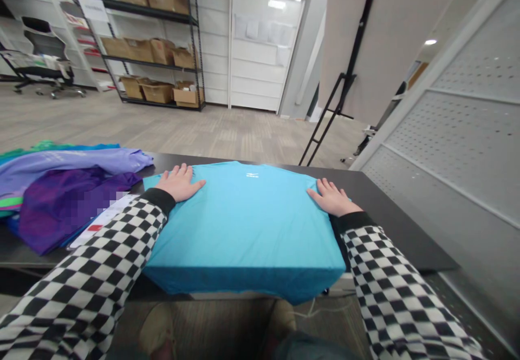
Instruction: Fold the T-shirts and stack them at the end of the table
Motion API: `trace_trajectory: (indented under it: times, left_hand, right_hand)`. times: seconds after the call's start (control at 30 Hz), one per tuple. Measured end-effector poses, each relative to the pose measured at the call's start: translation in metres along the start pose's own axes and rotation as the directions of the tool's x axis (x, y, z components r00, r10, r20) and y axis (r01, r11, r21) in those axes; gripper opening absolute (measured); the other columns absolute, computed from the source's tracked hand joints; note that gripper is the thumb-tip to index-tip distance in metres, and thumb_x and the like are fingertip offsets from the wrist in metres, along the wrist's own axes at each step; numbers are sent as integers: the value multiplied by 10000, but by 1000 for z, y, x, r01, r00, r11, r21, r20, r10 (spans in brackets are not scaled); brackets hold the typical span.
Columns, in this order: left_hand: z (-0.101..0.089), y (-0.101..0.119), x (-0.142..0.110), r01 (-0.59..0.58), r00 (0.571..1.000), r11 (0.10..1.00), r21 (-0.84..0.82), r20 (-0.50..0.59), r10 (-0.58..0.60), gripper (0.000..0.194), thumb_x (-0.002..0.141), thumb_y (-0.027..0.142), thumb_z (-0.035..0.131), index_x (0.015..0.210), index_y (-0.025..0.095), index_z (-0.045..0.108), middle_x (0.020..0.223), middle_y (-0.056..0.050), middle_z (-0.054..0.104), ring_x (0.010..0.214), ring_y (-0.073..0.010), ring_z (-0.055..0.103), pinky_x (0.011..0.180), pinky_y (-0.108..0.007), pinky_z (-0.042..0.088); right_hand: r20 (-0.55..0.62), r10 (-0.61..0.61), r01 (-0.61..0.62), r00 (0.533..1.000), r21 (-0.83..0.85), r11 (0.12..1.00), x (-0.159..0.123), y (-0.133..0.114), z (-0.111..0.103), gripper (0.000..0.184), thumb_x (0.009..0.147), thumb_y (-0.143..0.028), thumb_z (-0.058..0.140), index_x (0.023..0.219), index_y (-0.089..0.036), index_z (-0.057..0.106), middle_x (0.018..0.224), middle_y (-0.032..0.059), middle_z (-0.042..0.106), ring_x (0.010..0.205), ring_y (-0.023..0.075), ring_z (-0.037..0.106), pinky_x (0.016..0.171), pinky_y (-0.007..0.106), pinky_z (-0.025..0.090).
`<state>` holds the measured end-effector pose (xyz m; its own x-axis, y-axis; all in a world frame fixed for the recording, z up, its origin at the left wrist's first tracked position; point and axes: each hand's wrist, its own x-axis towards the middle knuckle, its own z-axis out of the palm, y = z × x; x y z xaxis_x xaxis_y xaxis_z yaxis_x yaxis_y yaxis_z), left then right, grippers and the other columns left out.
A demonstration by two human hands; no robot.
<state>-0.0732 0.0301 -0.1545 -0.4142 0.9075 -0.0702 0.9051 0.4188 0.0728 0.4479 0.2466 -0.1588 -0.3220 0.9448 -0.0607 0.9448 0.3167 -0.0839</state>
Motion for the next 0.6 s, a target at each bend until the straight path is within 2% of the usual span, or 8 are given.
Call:
trace_trajectory:
  times: [0.1, 0.2, 0.3, 0.37, 0.43, 0.53, 0.6]
  left_hand:
    - [-3, 3, -4, 12, 1000, 1000, -3, -4, -12, 1093, 1066, 820, 242, 1853, 62, 229, 1924, -209, 155, 1782, -433, 174, 1405, -651, 182]
    - [-4, 4, -5, 11, 1000, 1000, -12, 1, -11, 1081, 1070, 813, 248, 1854, 69, 231, 1924, -207, 155, 1783, -428, 178, 1410, -640, 179]
    - [-3, 4, -4, 6, 1000, 1000, -15, 2, -6, 1079, 1068, 816, 250, 1857, 80, 230, 1926, -201, 151, 1786, -424, 169, 1414, -639, 167]
    - [-1, 2, -2, 9, 1000, 1000, -10, 6, -9, 1089, 1063, 825, 242, 1859, 83, 222, 1929, -193, 139, 1789, -419, 158, 1415, -644, 164]
    - [2, -2, 2, 12, 1000, 1000, 3, 13, -12, 1096, 1062, 830, 235, 1859, 79, 214, 1932, -187, 127, 1789, -414, 151, 1414, -657, 168]
    - [8, -10, 10, -3, 1000, 1000, 27, 18, 2, 1091, 1072, 830, 226, 1857, 72, 207, 1938, -176, 115, 1788, -404, 149, 1411, -671, 168]
    - [12, -15, 16, -7, 1000, 999, 51, 20, 6, 1077, 1082, 823, 207, 1857, 76, 201, 1941, -165, 113, 1787, -393, 151, 1411, -669, 173]
  right_hand:
    - [-25, -21, 22, 999, 23, 999, 4, 15, 3, 1003, 1073, -858, 231, 1837, -218, 346, 1913, 148, 222, 1767, 455, 219, 1389, 780, 171]
    - [-42, -42, 44, 998, 55, 998, 11, 41, 4, 836, 1114, -737, 218, 1789, -307, 460, 1879, 115, 343, 1742, 473, 289, 1347, 849, 196]
    - [-48, -20, 22, 999, 51, 998, 16, 68, 3, 735, 1128, -623, 246, 1767, -354, 493, 1866, 77, 385, 1730, 459, 326, 1339, 864, 189]
    - [-59, 8, -5, 998, 42, 999, 15, 79, -1, 717, 1125, -602, 286, 1754, -344, 511, 1867, 73, 386, 1731, 451, 327, 1343, 862, 167]
    - [-103, 44, -39, 994, 44, 998, 12, 85, -7, 708, 1112, -607, 351, 1703, -291, 582, 1838, 117, 439, 1713, 455, 361, 1341, 865, 144]
    - [-248, 137, -122, 959, 77, 990, 5, 88, -17, 654, 1098, -561, 418, 1573, -203, 691, 1683, 201, 625, 1601, 448, 521, 1335, 861, 151]
    - [-330, 176, -154, 927, 90, 984, -2, 87, -23, 628, 1120, -508, 363, 1527, -183, 714, 1564, 218, 715, 1494, 429, 623, 1327, 839, 212]
